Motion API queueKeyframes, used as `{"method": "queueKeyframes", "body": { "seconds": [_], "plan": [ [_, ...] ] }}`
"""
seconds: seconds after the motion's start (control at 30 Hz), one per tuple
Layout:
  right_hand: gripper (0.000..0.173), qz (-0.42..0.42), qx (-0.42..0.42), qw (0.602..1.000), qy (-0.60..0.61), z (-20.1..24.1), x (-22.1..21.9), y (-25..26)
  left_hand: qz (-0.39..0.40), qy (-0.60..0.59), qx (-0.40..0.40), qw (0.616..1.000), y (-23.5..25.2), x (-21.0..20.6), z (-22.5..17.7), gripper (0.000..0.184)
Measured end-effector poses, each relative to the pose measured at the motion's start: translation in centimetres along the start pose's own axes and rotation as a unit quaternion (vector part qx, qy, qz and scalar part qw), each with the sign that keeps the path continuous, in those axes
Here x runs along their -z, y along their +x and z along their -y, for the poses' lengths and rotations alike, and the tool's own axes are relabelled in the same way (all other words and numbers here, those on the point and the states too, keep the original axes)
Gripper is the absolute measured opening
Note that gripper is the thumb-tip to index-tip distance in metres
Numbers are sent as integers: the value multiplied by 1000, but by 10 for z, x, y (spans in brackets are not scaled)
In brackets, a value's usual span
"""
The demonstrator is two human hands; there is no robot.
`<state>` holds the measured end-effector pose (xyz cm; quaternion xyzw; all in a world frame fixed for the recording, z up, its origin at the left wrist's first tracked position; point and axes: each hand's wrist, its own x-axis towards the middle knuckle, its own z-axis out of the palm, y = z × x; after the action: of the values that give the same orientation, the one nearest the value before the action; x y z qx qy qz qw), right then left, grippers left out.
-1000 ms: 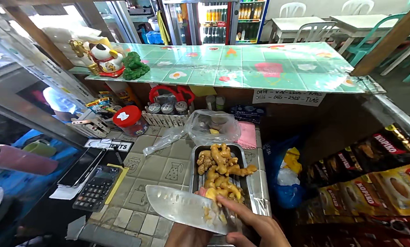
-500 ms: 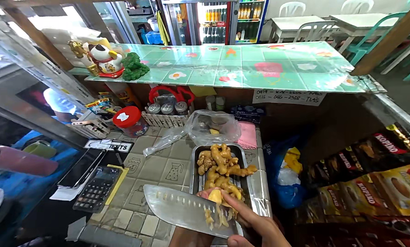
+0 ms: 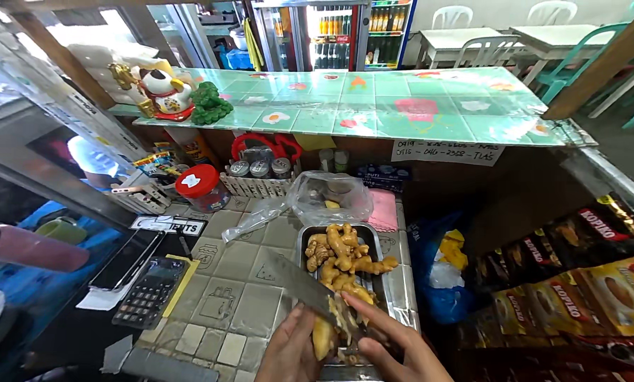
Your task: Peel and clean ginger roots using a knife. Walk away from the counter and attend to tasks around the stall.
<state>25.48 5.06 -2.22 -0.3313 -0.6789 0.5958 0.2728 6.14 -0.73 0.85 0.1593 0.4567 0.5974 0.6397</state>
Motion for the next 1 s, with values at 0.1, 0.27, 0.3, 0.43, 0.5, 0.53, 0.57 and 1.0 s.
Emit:
{"method": "queueKeyframes", "body": {
  "seconds": [0.1, 0.27, 0.3, 0.43, 0.5, 0.53, 0.57, 1.0],
  "plan": [
    [55, 10, -27, 999, 46, 0, 3, -2, 14, -4, 5, 1000, 6, 7, 4, 36],
    [69, 31, 43, 996, -67, 5, -2, -10, 25, -46, 26, 998, 12, 13, 9, 37],
    [73, 33, 55, 993, -101, 8, -3, -11, 17, -13, 41, 999, 16, 9, 8, 39],
    [79, 22, 80, 978, -189, 18, -6, -13, -3, 34, 52, 998, 18, -2, 5, 36],
    [78, 22, 78, 975, -208, 21, -5, -12, -8, 35, 51, 998, 18, -3, 4, 33],
    [77, 23, 77, 974, -211, 22, -4, -11, -12, 32, 49, 998, 18, -3, 4, 32],
    [77, 24, 76, 974, -213, 21, -3, -11, -14, 31, 47, 998, 17, -4, 4, 30],
    [80, 38, 75, 980, -180, 17, 2, -10, -16, 38, 49, 998, 16, -9, 8, 33]
  ]
}}
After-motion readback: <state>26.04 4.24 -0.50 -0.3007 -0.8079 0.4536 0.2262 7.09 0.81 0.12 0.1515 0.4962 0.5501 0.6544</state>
